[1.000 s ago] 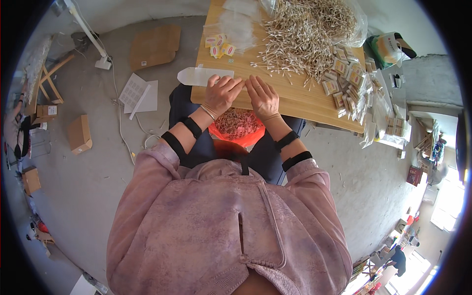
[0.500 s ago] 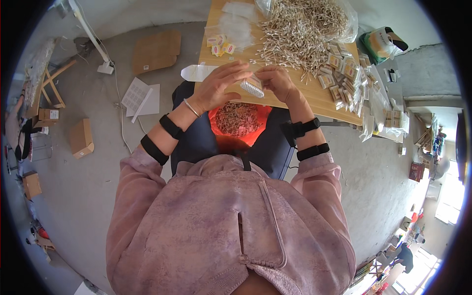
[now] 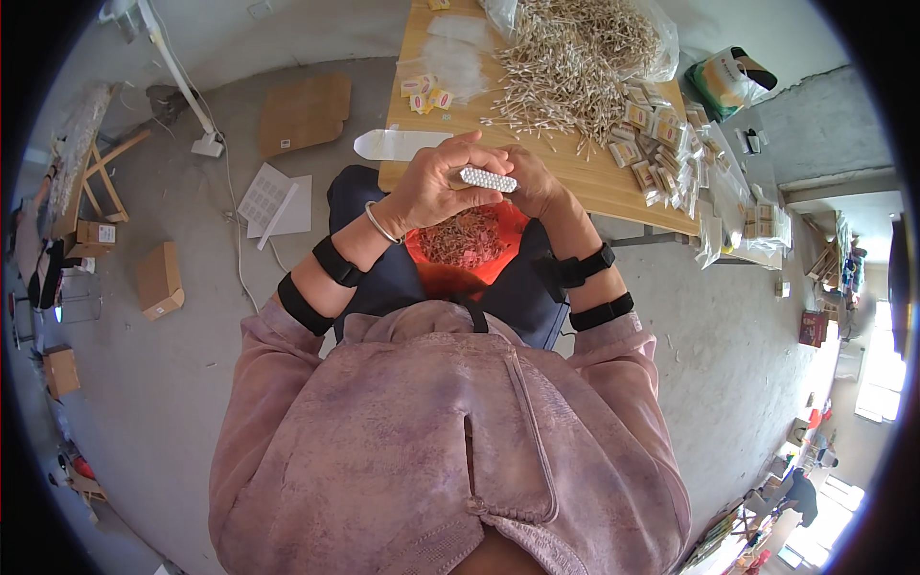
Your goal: Packaging long cotton swabs into small plastic bags.
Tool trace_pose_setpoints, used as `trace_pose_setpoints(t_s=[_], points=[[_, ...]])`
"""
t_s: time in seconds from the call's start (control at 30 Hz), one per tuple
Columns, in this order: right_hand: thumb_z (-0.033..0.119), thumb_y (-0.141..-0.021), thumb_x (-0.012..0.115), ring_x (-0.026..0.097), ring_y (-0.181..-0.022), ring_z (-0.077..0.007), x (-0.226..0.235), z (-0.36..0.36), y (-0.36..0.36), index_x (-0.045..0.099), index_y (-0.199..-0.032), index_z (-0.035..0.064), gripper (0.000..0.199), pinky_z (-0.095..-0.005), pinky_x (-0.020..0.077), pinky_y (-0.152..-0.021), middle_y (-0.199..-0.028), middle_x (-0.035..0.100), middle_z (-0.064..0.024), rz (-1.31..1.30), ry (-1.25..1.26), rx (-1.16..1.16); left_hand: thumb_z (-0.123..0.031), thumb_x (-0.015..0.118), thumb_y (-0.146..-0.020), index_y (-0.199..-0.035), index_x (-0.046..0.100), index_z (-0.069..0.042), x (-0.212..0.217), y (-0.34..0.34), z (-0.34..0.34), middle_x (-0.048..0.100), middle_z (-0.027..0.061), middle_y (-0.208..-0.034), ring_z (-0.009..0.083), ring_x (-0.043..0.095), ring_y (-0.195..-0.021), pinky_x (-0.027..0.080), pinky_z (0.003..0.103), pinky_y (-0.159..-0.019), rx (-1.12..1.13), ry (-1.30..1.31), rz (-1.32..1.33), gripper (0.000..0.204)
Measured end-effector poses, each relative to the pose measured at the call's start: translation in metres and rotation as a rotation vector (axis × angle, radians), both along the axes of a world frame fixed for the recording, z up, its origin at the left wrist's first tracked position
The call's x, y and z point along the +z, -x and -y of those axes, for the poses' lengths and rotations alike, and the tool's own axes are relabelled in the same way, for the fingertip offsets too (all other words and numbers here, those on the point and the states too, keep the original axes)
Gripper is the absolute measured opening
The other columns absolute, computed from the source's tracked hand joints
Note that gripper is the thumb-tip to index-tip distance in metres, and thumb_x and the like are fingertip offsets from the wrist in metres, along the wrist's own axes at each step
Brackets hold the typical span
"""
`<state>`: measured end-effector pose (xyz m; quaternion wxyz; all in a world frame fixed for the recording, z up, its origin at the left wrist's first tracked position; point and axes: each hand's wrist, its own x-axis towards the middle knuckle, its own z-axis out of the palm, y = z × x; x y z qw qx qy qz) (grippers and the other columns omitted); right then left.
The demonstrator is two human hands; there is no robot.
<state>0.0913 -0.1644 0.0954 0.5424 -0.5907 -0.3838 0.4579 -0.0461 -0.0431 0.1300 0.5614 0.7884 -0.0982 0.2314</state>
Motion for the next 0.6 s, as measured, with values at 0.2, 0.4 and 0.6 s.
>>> trace_pose_setpoints(t_s=[0.2, 0.4, 0.6], points=[[0.010, -0.080, 0.056, 0.061, -0.071, -0.0132, 0.002, 0.006, 0.007, 0.062, -0.094, -0.0047, 0.021, -0.0253, 0.0504, -0.060, -0.086, 0.064, -0.0091, -0.338, 0.002, -0.055, -0.012, 0.077, -0.069, -0.091, 0.068, -0.009, 0.003, 0.002, 0.008, 0.070, 0.0041, -0.090, 0.0157, 0.063, -0.099, 0.027, 0.038, -0.108, -0.031, -0.122, 0.042, 0.025], [0.011, -0.077, 0.060, 0.061, -0.072, -0.0134, 0.002, 0.012, 0.006, 0.063, -0.092, -0.0047, 0.022, -0.0256, 0.0512, -0.063, -0.087, 0.064, -0.0095, -0.311, -0.052, 0.005, -0.015, 0.078, -0.068, -0.089, 0.069, -0.009, 0.008, 0.001, 0.013, 0.070, 0.0038, -0.090, 0.0145, 0.063, -0.097, 0.027, 0.037, -0.107, -0.023, -0.107, 0.034, 0.024], [0.009, -0.077, 0.061, 0.063, -0.074, -0.0146, 0.022, 0.012, 0.015, 0.062, -0.094, -0.0053, 0.022, -0.0261, 0.0521, -0.065, -0.088, 0.065, -0.0098, -0.337, -0.033, -0.049, -0.013, 0.079, -0.067, -0.088, 0.069, -0.009, 0.016, 0.006, 0.015, 0.070, 0.0029, -0.089, 0.0143, 0.062, -0.097, 0.027, 0.038, -0.107, -0.001, -0.089, 0.043, 0.023]])
